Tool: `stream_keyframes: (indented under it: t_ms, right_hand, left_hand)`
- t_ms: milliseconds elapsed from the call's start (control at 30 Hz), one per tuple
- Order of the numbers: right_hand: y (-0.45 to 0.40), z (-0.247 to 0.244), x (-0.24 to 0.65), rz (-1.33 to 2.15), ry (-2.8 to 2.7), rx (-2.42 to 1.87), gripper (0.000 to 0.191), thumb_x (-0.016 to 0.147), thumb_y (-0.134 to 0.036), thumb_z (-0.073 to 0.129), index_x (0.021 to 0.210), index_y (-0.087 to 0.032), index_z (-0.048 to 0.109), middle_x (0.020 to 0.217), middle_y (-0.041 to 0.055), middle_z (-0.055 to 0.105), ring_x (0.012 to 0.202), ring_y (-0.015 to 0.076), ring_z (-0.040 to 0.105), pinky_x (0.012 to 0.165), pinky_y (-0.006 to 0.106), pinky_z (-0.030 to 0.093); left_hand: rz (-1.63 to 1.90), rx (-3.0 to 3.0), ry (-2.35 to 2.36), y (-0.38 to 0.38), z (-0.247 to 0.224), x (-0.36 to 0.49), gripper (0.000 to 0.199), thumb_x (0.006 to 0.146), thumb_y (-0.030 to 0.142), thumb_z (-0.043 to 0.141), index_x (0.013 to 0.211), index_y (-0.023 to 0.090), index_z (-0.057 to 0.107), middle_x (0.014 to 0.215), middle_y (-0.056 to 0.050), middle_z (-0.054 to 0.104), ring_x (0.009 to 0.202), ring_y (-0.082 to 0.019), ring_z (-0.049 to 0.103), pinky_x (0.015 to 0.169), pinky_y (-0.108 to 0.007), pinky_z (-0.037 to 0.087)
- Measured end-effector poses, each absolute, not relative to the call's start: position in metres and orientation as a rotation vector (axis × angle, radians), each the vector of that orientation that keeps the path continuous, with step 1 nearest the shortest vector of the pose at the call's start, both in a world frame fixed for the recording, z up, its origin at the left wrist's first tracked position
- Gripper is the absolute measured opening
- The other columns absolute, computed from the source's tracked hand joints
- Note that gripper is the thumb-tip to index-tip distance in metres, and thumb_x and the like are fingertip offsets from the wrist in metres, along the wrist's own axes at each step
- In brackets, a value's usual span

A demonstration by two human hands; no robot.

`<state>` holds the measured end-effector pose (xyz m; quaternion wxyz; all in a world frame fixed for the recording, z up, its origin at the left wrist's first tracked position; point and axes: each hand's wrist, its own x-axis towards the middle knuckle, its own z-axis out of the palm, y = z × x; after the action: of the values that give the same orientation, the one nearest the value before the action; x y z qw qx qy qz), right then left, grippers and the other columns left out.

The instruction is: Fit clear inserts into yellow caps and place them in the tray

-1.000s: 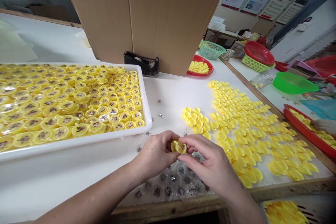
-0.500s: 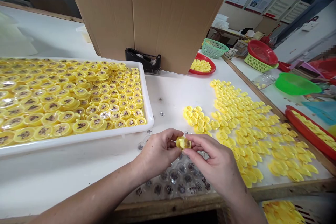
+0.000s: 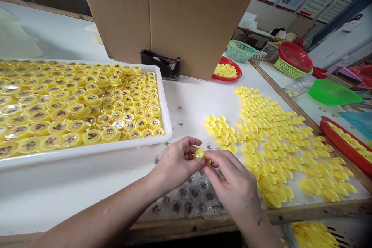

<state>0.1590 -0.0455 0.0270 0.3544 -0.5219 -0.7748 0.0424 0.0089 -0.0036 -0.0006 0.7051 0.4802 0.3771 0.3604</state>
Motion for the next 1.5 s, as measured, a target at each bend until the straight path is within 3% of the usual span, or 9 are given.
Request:
stream_keyframes:
  t_ms: [200, 300, 433, 600, 800, 900, 1100, 1267, 1500]
  right_hand:
    - [-0.047, 0.012, 0.172, 0.746, -1.578, -1.441, 0.032, 0.078, -0.028, 0.068, 0.109, -0.024, 0.058, 0.100, 0.0059, 0.062, 0.084, 0.0189, 0.062, 0.071, 0.032, 0.054]
    - [-0.047, 0.007, 0.174, 1.013, -1.436, -1.416, 0.024, 0.083, -0.031, 0.063, 0.105, -0.022, 0.060, 0.097, 0.0053, 0.066, 0.086, 0.0183, 0.063, 0.074, 0.031, 0.053]
    - [-0.049, 0.003, 0.173, 1.049, -1.325, -1.349, 0.019, 0.081, -0.029, 0.066, 0.098, -0.022, 0.061, 0.090, 0.0023, 0.067, 0.080, 0.0153, 0.062, 0.070, 0.027, 0.052]
    - [-0.052, -0.001, 0.169, 1.058, -1.235, -1.301, 0.016, 0.079, -0.027, 0.068, 0.094, -0.024, 0.061, 0.083, -0.0016, 0.066, 0.073, 0.0118, 0.059, 0.065, 0.022, 0.049]
    - [-0.049, -0.011, 0.164, 1.136, -1.157, -1.253, 0.014, 0.078, -0.028, 0.069, 0.089, -0.022, 0.063, 0.080, -0.0018, 0.064, 0.071, 0.0114, 0.057, 0.066, 0.021, 0.047]
    - [-0.045, -0.020, 0.167, 1.215, -1.000, -1.279, 0.018, 0.075, -0.031, 0.073, 0.086, -0.021, 0.064, 0.077, -0.0019, 0.063, 0.068, 0.0107, 0.055, 0.063, 0.020, 0.046]
    - [-0.032, -0.029, 0.175, 1.409, -0.827, -1.267, 0.024, 0.067, -0.036, 0.078, 0.079, -0.019, 0.066, 0.073, 0.0002, 0.062, 0.063, 0.0126, 0.052, 0.055, 0.022, 0.045]
    - [-0.029, -0.011, 0.161, 1.486, -0.856, -1.215, 0.027, 0.063, -0.038, 0.080, 0.073, -0.016, 0.068, 0.065, 0.0010, 0.059, 0.057, 0.0113, 0.048, 0.050, 0.021, 0.041]
    - [-0.020, 0.002, 0.159, 1.493, -0.803, -1.164, 0.048, 0.066, -0.046, 0.076, 0.104, -0.020, 0.061, 0.074, 0.0064, 0.068, 0.067, 0.0200, 0.061, 0.057, 0.029, 0.047]
  left_hand:
    - [0.831, 1.220, 0.734, -0.004, 0.005, 0.005, 0.035, 0.077, 0.021, 0.064, 0.108, 0.017, 0.048, 0.093, -0.007, 0.067, 0.083, -0.016, 0.062, 0.073, -0.030, 0.050]
    - [0.832, 1.364, 0.815, -0.006, 0.005, 0.004, 0.035, 0.079, 0.020, 0.063, 0.110, 0.019, 0.049, 0.098, -0.007, 0.065, 0.088, -0.017, 0.063, 0.077, -0.031, 0.051]
    - [0.883, 1.439, 0.870, -0.007, 0.001, 0.006, 0.026, 0.078, 0.023, 0.064, 0.102, 0.017, 0.055, 0.106, -0.008, 0.061, 0.083, -0.016, 0.064, 0.071, -0.029, 0.052]
    - [0.824, 1.560, 0.856, -0.007, 0.002, 0.005, 0.015, 0.083, 0.027, 0.060, 0.095, 0.019, 0.061, 0.083, -0.002, 0.067, 0.076, -0.014, 0.061, 0.068, -0.026, 0.048]
    - [0.739, 1.703, 1.011, -0.003, 0.009, 0.003, 0.008, 0.079, 0.020, 0.060, 0.087, 0.017, 0.063, 0.074, 0.000, 0.065, 0.067, -0.013, 0.057, 0.060, -0.022, 0.042]
    - [0.649, 1.678, 1.018, 0.000, 0.009, 0.003, 0.015, 0.080, 0.022, 0.060, 0.092, 0.016, 0.065, 0.078, -0.002, 0.067, 0.070, -0.015, 0.060, 0.062, -0.023, 0.045]
    - [0.800, 2.089, 0.914, 0.002, 0.016, -0.001, 0.055, 0.074, 0.035, 0.070, 0.124, 0.021, 0.055, 0.119, -0.012, 0.057, 0.097, -0.021, 0.059, 0.085, -0.032, 0.049]
    - [0.778, 2.395, 0.885, -0.001, 0.030, 0.000, 0.024, 0.082, 0.022, 0.058, 0.104, 0.014, 0.065, 0.092, -0.010, 0.065, 0.083, -0.019, 0.060, 0.077, -0.029, 0.050]
    - [0.756, 2.346, 1.243, 0.046, 0.060, -0.063, 0.023, 0.074, 0.019, 0.062, 0.096, 0.016, 0.066, 0.093, -0.009, 0.065, 0.082, -0.019, 0.060, 0.074, -0.028, 0.049]
